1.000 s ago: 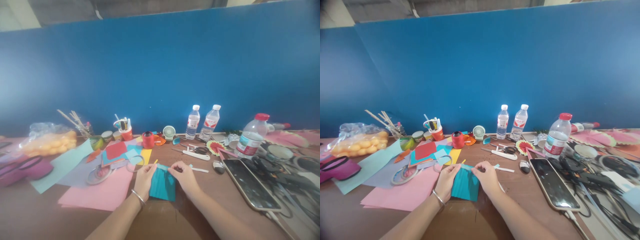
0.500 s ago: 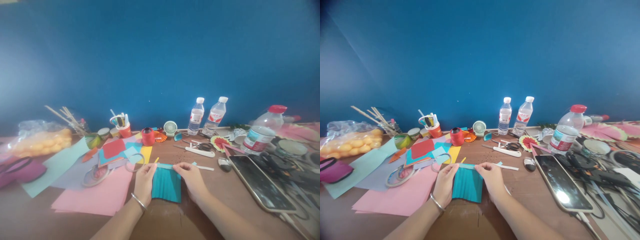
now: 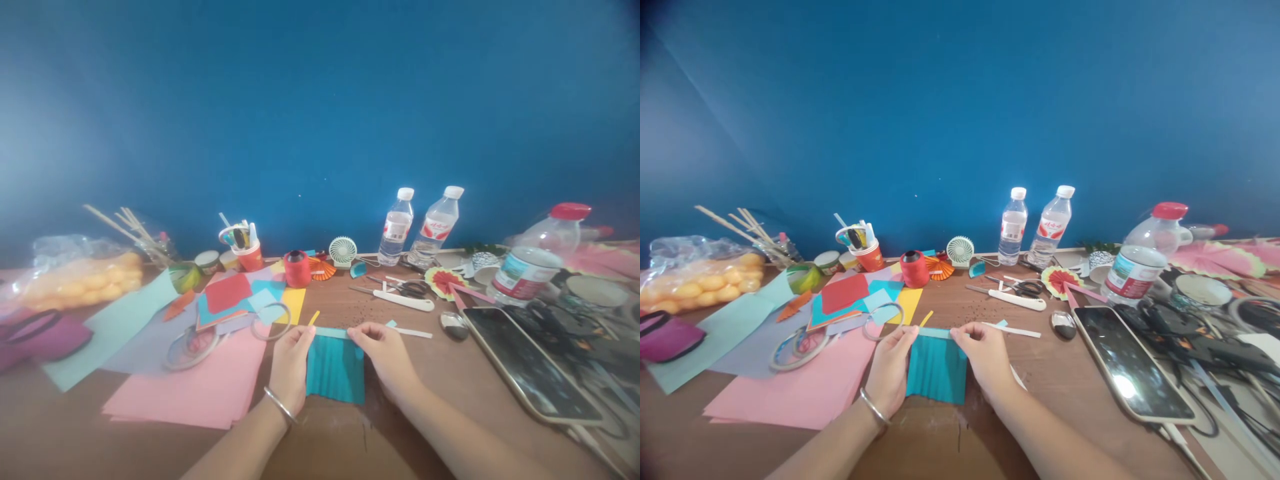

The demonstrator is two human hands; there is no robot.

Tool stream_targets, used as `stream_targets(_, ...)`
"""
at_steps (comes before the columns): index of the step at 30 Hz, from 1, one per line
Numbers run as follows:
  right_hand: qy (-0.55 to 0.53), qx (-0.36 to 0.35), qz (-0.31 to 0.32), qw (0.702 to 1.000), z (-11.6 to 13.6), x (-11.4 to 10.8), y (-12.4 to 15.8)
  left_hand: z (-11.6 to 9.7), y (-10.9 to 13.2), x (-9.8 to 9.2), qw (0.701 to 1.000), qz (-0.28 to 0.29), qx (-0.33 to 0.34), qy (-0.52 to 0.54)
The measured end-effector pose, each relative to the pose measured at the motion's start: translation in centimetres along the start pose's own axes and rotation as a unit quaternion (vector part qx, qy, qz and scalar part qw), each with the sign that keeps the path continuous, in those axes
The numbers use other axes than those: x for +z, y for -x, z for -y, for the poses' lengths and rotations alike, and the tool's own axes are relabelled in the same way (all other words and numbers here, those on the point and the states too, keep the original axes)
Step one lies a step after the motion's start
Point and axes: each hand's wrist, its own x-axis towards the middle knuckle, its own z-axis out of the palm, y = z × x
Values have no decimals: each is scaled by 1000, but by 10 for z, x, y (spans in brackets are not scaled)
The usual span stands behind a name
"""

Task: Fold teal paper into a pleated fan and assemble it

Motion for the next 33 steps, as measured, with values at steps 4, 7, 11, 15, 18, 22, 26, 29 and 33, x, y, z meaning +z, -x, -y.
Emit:
stream_targets(4,3,-3,2,1000,0,-1,0,-7,1,-1,1000,26,4,-9)
stream_targets(7,-4,-3,9,1000,1,-1,1,-11,3,-1,998,54,-13,5)
stream_targets(11,-21,4,20,1000,4,-1,2,-11,4,0,992,72,-41,97)
stream_targets(15,3,-2,19,1000,5,0,2,-10,2,0,994,93,-40,36)
stream_targets(18,26,-12,11,1000,6,1,2,-9,0,-1,997,71,-33,-9)
stream_targets(22,29,-10,16,999,6,1,2,-9,-2,-1,998,52,-30,-33)
stream_targets(26,40,-15,16,999,4,-1,1,-8,-2,-2,997,51,-21,-45)
stream_targets(29,51,-8,23,998,5,-2,0,-7,-2,-4,997,56,-8,-47)
stream_targets(33,51,1,31,998,6,-3,-1,-7,-1,-4,997,70,-6,-30)
